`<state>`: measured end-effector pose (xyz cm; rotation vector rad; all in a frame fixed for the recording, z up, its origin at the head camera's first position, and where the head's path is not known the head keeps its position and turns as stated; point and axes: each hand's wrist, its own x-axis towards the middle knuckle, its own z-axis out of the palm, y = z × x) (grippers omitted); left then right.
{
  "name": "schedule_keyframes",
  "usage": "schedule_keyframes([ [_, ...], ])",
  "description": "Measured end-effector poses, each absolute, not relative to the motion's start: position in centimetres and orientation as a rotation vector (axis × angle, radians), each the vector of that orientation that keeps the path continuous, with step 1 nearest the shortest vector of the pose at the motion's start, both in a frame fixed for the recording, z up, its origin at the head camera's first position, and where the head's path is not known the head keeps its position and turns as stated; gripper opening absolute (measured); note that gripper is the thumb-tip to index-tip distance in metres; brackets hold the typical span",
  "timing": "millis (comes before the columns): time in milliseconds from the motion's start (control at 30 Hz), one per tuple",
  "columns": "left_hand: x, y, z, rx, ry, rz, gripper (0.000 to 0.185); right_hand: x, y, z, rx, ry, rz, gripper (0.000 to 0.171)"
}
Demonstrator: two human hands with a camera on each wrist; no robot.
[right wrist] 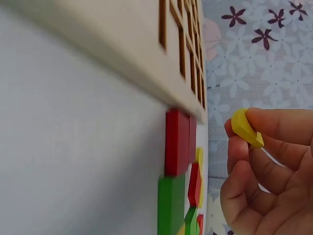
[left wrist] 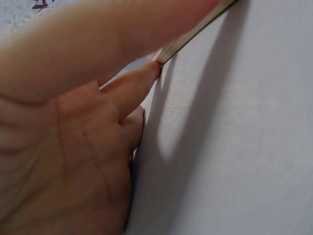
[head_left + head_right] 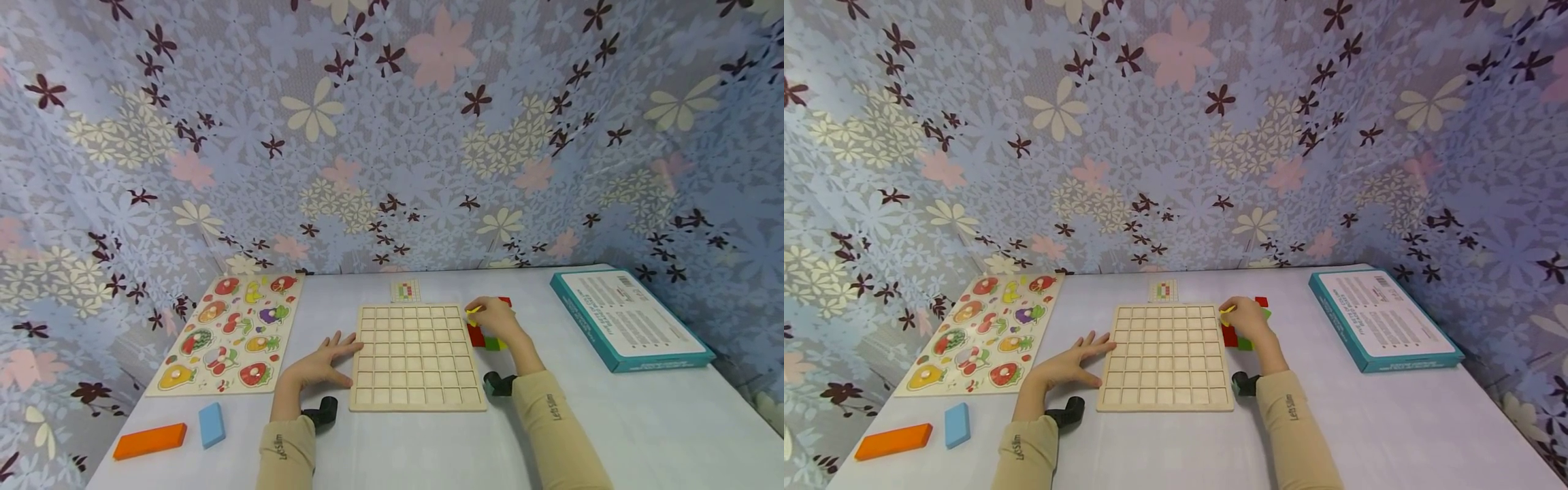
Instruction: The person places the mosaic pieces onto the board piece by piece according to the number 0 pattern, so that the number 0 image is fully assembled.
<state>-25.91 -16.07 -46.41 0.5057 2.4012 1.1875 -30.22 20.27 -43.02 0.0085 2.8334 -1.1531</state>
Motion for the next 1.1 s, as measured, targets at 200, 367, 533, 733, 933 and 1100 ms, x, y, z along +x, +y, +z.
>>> schedule_keyframes([
  [200, -25.9, -16.0, -46.3, 0.496, 2.401, 1.180, 0.082, -30.4, 19.4, -43.1, -0.015, 2.804, -1.231, 0.027],
  [367, -26.0, -15.9, -46.2, 0.475, 2.401, 1.183, 0.082, -30.3, 18.7, -43.0, -0.035, 2.779, -1.279, 0.026],
  [533, -26.1, -15.8, -46.2, 0.475, 2.403, 1.190, 0.082, -30.3, 17.7, -43.0, -0.048, 2.728, -1.367, 0.025],
  [733, -26.0, -15.8, -46.2, 0.469, 2.404, 1.200, 0.082, -30.1, 16.3, -42.8, -0.060, 2.724, -1.385, 0.021],
  [933, -26.0, -15.8, -46.3, 0.454, 2.411, 1.191, 0.082, -30.3, 15.2, -43.0, -0.079, 2.695, -1.403, 0.021],
  [1100, -25.9, -15.8, -46.2, 0.446, 2.412, 1.172, 0.082, -30.4, 14.4, -43.2, -0.121, 2.636, -1.436, 0.025],
])
